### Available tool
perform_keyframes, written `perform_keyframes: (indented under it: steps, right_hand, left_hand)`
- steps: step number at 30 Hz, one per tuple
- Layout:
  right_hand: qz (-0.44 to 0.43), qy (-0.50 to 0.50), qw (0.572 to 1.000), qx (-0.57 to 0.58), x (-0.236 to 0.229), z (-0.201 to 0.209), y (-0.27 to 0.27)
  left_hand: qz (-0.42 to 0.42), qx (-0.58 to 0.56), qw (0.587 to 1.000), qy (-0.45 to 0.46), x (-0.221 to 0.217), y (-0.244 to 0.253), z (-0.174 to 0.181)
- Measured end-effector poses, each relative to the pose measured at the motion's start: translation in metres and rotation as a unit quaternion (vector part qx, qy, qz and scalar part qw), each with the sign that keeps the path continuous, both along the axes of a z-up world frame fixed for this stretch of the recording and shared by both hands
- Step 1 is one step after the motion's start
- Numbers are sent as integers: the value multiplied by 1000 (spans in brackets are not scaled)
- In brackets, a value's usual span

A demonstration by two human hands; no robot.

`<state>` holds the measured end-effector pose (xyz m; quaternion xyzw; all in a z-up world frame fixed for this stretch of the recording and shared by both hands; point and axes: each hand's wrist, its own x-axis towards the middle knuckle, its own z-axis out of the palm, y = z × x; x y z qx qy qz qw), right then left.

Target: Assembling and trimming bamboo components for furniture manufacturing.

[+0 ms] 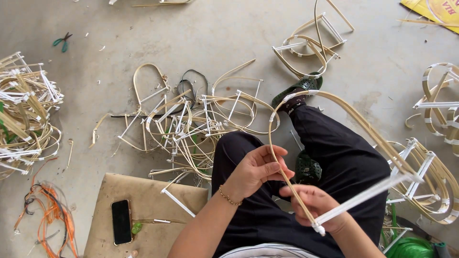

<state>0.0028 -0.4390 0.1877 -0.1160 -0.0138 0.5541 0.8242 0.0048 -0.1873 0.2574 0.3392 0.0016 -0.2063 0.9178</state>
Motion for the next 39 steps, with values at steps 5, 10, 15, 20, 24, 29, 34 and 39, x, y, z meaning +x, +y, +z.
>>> perform_keyframes:
  steps: [5,10,15,20,24,29,34,39]
  right_hand:
    - [-203,25,881,-427,19,-11,-19]
    - [-408,-174,767,-463,19,-44,-52]
    - [-463,-308,575,-601,60,7,-52]
    - [-332,-372,675,-544,43,60,-34]
    - [-182,-472,752,-422,31,121,5]
    - [-158,-545,646,-510,37,129,11]
    - [-139,-549,597,-568,34,129,12]
    - [-210,-564,632,-488,14,132,-8]
  left_hand:
    - [55,67,995,-45,1,-11,10]
    - [35,87,995,-29,-2,-22,27]
    - [48,112,986,-114,-11,-27,37]
    - [31,239,965,-100,-14,-35,45]
    - [24,271,960,-66,-12,-39,49]
    - [26,364,926,-96,-12,-40,59]
    - [1,438,894,-99,-16,-43,62]
    - [32,504,839,-204,-13,-54,71]
